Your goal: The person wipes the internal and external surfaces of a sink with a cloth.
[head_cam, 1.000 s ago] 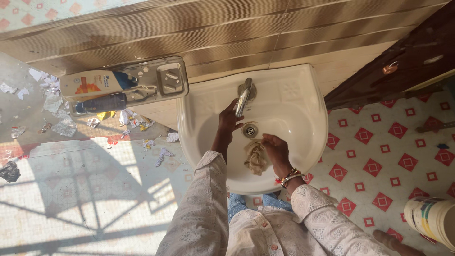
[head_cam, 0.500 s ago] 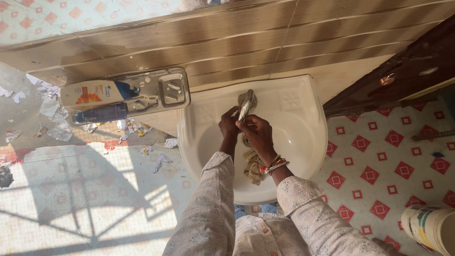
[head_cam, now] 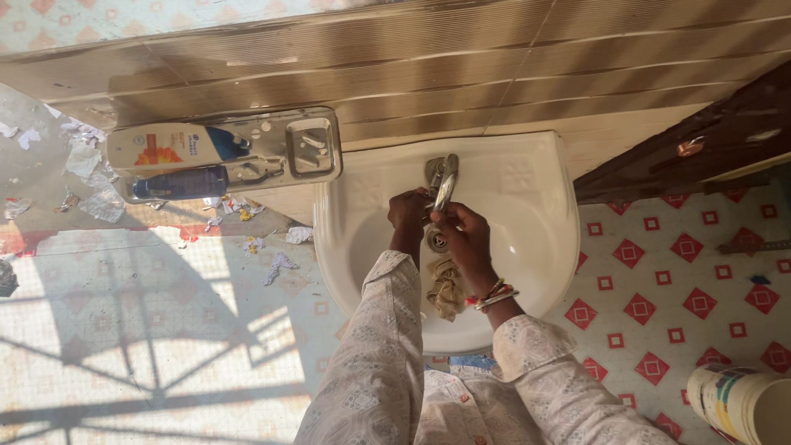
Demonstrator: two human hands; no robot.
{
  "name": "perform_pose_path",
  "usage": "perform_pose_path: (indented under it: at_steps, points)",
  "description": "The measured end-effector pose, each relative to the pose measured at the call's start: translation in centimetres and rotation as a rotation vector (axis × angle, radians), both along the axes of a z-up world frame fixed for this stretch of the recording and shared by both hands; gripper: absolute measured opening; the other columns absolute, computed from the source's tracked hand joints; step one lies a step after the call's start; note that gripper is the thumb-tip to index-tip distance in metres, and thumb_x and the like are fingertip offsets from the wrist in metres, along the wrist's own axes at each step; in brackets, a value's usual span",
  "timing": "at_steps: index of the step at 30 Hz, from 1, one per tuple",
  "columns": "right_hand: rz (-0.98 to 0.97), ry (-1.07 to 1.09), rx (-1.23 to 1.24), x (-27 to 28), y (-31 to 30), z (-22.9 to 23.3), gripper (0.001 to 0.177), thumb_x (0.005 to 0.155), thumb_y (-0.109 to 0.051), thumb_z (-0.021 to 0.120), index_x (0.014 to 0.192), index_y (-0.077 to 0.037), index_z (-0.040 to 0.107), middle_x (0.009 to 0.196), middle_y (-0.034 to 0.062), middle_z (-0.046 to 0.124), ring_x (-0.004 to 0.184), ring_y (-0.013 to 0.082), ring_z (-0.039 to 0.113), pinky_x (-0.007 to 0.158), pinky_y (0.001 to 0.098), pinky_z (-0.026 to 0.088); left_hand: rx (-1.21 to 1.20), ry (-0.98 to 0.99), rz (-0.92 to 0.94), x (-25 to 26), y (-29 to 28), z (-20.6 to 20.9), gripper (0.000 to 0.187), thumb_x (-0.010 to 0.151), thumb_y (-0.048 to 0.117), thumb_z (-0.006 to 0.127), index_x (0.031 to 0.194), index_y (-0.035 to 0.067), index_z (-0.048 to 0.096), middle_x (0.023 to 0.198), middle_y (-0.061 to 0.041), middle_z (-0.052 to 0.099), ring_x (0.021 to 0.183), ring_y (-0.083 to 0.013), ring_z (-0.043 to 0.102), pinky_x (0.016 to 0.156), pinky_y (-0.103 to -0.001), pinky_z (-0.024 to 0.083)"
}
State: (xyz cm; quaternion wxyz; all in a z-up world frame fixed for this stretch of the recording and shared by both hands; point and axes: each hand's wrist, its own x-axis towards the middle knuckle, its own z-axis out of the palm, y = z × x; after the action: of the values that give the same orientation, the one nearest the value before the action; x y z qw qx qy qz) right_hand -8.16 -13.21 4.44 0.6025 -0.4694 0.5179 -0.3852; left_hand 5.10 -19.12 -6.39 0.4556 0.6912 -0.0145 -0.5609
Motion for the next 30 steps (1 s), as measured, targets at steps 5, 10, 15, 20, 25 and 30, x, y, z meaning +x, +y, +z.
perform_pose_path:
  at_steps: [5, 10, 15, 20, 25, 30]
  points:
    - [-0.074, -0.196, 0.343, -2.5, 0.1, -2.7, 0.028, 0.097, -0.025, 0.062, 0.114, -0.005, 0.071, 0.100, 0.0040, 0.075, 0.089, 0.0135, 0.071, 0.077, 0.0307, 0.059, 0.109, 0.055, -0.043, 0.8, 0.0, 1.0, 0.027, 0.091, 0.024, 0.069, 0.112, 0.010, 0.079, 0.098, -0.004, 0.078, 0.078, -0.0204, 0.070, 0.067, -0.038, 0.054]
    - [-0.119, 0.008, 0.467, -3.2, 2.6, -6.7, 0.028, 0.094, -0.021, 0.066, 0.114, -0.003, 0.071, 0.104, 0.0054, 0.073, 0.089, 0.0160, 0.068, 0.080, 0.0349, 0.056, 0.068, 0.099, -0.078, 1.2, 1.1, 0.9, 0.033, 0.089, 0.029, 0.072, 0.116, 0.013, 0.077, 0.102, -0.002, 0.077, 0.084, -0.0196, 0.071, 0.077, -0.039, 0.050]
    - [0.138, 0.710, -0.023, -3.0, 5.0, -9.4, 0.042, 0.074, -0.027, 0.081, 0.111, -0.009, 0.076, 0.106, 0.0122, 0.075, 0.100, 0.0268, 0.073, 0.095, 0.0363, 0.057, -0.090, 0.293, 0.022, 1.2, 2.6, -0.6, 0.035, 0.088, 0.029, 0.070, 0.119, 0.013, 0.077, 0.104, 0.000, 0.073, 0.085, -0.0206, 0.068, 0.080, -0.040, 0.044]
    - [0.280, 0.875, -0.195, -1.6, 7.0, -11.2, 0.048, 0.060, -0.024, 0.090, 0.102, -0.006, 0.073, 0.111, 0.0165, 0.069, 0.114, 0.0380, 0.060, 0.098, 0.0503, 0.047, 0.121, 0.156, -0.009, 0.9, 0.7, 0.2, 0.031, 0.086, 0.033, 0.074, 0.109, 0.012, 0.079, 0.093, -0.001, 0.076, 0.081, -0.0226, 0.070, 0.076, -0.041, 0.052]
    - [0.320, 0.849, -0.119, -2.5, 7.4, -11.8, 0.041, 0.065, -0.019, 0.085, 0.103, -0.008, 0.073, 0.122, 0.0165, 0.066, 0.115, 0.0359, 0.062, 0.100, 0.0440, 0.052, 0.047, -0.467, -0.175, -0.6, 1.6, 4.8, 0.038, 0.090, 0.044, 0.069, 0.098, 0.008, 0.077, 0.084, -0.002, 0.079, 0.075, -0.0188, 0.069, 0.072, -0.034, 0.051]
    - [0.366, 0.922, 0.017, -3.0, 7.8, -9.1, 0.029, 0.063, -0.015, 0.087, 0.085, -0.004, 0.072, 0.118, 0.0135, 0.066, 0.107, 0.0317, 0.068, 0.085, 0.0422, 0.060, -0.280, -0.319, -0.013, -2.5, 4.1, 7.8, 0.059, 0.104, 0.051, 0.042, 0.101, 0.005, 0.079, 0.087, -0.008, 0.079, 0.076, -0.0186, 0.069, 0.070, -0.033, 0.053]
